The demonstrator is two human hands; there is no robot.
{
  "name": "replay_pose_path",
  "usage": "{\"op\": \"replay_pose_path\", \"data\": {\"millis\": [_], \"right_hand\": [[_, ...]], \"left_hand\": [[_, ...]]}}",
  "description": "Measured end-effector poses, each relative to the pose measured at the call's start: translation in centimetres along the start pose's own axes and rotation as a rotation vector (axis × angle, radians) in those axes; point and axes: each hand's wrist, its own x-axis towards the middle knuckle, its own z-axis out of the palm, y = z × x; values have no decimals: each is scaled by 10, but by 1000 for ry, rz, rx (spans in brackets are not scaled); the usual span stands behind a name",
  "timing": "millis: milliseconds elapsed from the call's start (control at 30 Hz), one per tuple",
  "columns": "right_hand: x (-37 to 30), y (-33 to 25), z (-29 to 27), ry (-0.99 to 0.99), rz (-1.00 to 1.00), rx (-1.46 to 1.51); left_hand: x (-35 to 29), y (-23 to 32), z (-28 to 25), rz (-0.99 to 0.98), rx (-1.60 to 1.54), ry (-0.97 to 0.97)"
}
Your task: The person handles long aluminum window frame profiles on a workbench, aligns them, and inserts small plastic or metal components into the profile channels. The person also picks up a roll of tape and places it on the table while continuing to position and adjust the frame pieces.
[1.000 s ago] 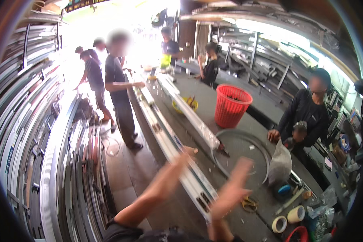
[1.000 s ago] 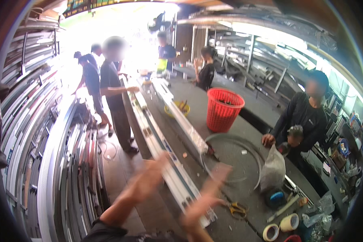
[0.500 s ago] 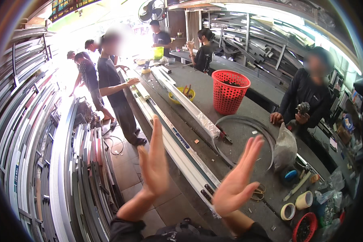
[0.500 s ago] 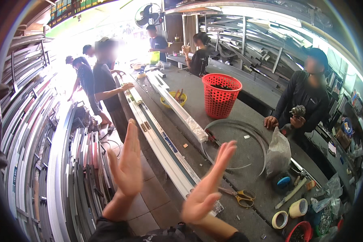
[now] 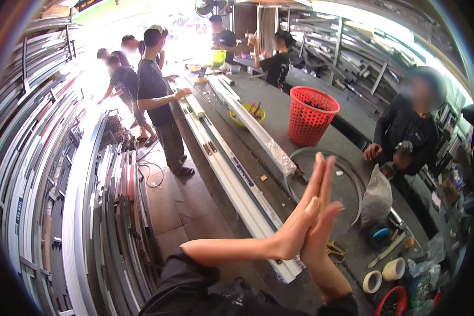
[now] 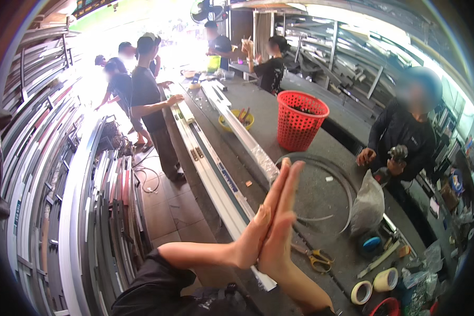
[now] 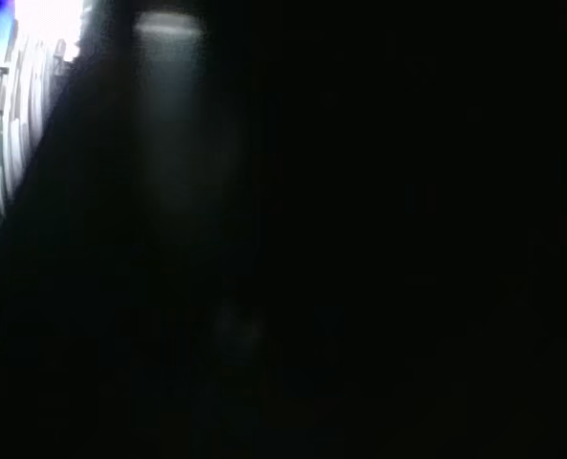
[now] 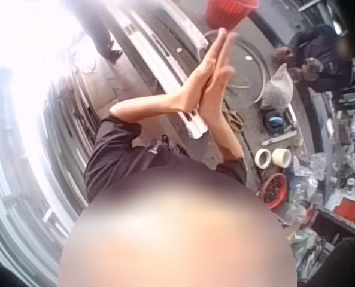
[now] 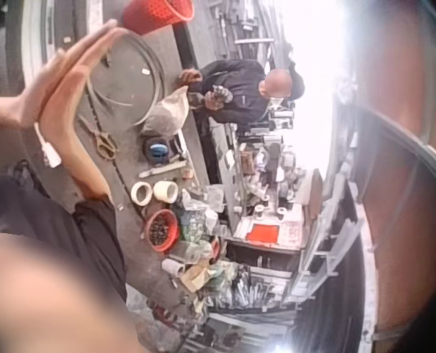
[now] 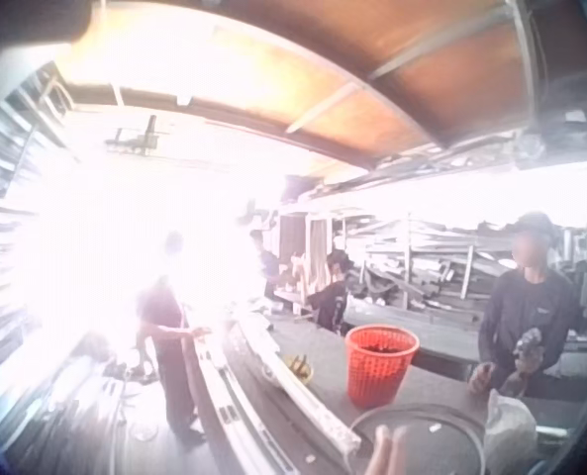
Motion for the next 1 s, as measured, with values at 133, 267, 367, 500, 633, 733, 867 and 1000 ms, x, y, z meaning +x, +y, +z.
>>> {"op": "replay_pose_path", "data": {"millis": [133,267,367,500,633,733,867,1000], "right_hand": [[-5,-23,-29,280,-332,-199],[-12,-14,-32,151,-283,-261],[-10,7,-16,185,-324,-290],[4,22,25,96,-362,-298],[8,32,90,-325,-190,-701],[22,58,147,293,-533,-211],[49,95,224,-148,-407,-360],[76,165,317,-431,-328,-460]], "left_hand": [[6,-15,9,157,-256,-29],[10,-9,-12,104,-191,136],[-1,-2,-30,-134,-268,-9],[-5,-24,-49,326,-278,100],[-21,-33,-97,92,-464,92],[-17,-32,-174,96,-223,99],[-31,-32,-279,181,-118,289],[-40,-49,-360,304,-200,411]]}}
